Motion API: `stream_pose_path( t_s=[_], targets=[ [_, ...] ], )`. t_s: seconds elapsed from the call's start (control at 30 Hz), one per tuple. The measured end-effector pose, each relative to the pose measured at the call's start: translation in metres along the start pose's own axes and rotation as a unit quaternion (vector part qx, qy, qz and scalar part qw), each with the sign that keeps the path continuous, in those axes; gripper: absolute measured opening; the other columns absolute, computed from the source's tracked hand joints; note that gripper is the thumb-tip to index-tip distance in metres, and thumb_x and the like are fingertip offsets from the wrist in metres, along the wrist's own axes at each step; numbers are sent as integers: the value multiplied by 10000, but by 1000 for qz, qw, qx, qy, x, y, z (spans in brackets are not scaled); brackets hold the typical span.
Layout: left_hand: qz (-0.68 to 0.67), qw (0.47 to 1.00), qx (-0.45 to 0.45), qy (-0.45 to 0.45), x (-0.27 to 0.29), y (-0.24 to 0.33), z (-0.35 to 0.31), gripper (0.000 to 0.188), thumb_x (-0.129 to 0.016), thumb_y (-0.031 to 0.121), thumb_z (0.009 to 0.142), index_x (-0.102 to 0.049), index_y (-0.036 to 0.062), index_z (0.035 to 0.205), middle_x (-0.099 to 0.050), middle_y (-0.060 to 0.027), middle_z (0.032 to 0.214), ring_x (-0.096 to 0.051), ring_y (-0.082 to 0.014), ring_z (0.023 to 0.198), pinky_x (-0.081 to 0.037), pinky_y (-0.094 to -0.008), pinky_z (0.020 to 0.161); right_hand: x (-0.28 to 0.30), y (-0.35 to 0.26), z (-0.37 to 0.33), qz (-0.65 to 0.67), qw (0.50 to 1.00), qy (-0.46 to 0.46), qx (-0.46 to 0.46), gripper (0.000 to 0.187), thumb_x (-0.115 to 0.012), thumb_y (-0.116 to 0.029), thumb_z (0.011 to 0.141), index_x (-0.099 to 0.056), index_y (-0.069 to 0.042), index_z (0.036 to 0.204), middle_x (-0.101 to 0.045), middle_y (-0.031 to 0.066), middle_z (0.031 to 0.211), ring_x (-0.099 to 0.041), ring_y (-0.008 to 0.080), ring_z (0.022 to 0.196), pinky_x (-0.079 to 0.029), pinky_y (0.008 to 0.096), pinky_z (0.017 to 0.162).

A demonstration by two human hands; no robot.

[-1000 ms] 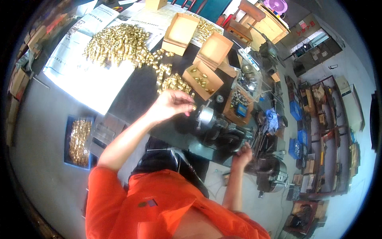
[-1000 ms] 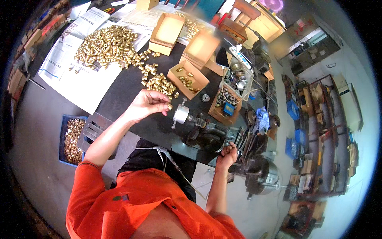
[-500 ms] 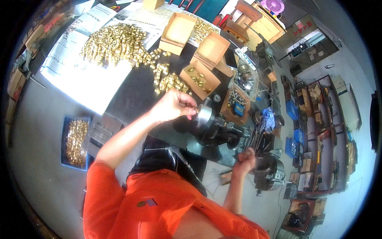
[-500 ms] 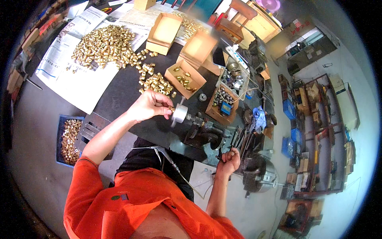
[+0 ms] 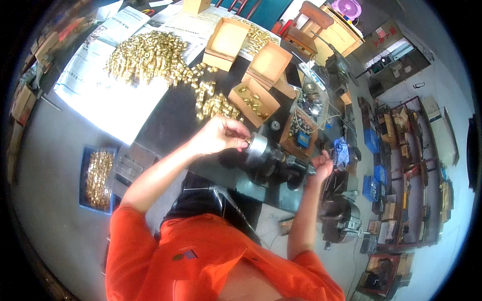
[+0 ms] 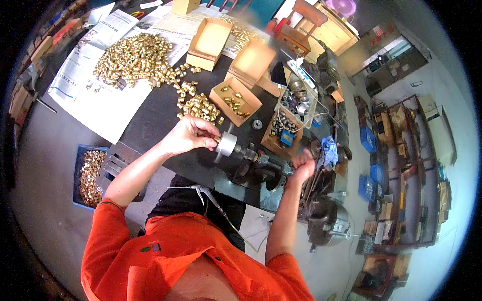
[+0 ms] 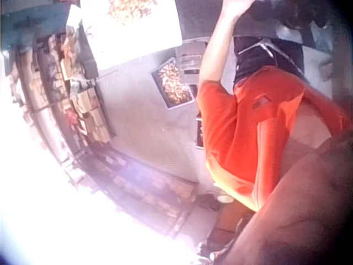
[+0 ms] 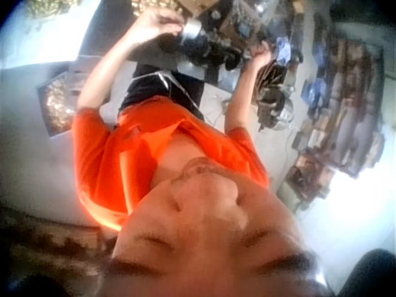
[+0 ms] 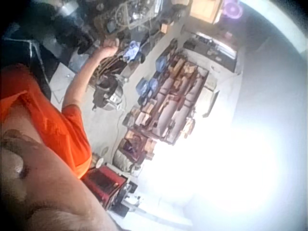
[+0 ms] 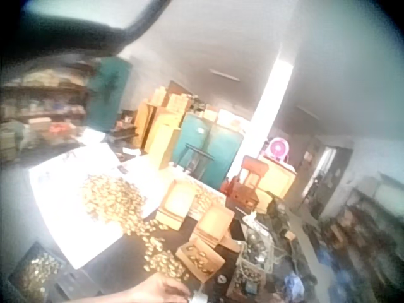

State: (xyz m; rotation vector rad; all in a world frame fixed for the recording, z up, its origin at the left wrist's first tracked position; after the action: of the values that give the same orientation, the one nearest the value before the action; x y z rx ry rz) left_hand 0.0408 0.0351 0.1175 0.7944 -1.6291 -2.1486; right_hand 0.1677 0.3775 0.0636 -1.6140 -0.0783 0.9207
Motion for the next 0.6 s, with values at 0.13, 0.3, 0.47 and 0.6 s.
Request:
stream_pose_path(
  t_s=[0.13,0.3,0.47,0.6],
  targets=[
    [-23,1000,5,-1,4,-7,-1,182,-639,-46,747,-592,-57,922,-618,-86,802,-597,-134,687,-514,-255,663,10,25,-32,-75,994,66,-49,235,-439,-206,833,-547,-11,907,-492,16,689,-494,165,636,-417,296,583],
    [-20,1000,13,-4,1,-9,1,139,-622,-33,767,-589,-61,899,-611,-81,773,-593,-126,648,-501,-242,621,38,34,-60,-14,988,95,-121,248,-406,-171,822,-566,-23,940,-586,77,924,-561,228,857,-452,371,789],
    [13,999,37,20,-2,-5,-2,108,-612,-1,788,-586,-59,876,-603,-70,729,-581,-115,587,-485,-230,566,24,27,-52,-85,990,58,-94,262,-415,-182,835,-554,0,961,-568,62,860,-549,214,795,-453,352,744],
    [27,999,46,2,-6,0,1,107,-599,36,810,-588,-55,866,-595,-66,695,-573,-113,557,-481,-231,536,30,20,-3,-159,987,26,-3,241,-428,-151,836,-537,21,965,-488,14,677,-465,136,604,-404,278,565]
  ],
)
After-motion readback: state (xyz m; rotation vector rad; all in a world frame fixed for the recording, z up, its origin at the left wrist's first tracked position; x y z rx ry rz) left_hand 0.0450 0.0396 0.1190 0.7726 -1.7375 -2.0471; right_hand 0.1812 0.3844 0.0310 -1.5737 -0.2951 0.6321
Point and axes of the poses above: each hand's wrist, its own z-axis towards the middle knuckle, its own x-axis out of the back of the hand, y = z × x, the point moved 2 cm from there along z, towards the middle knuckle
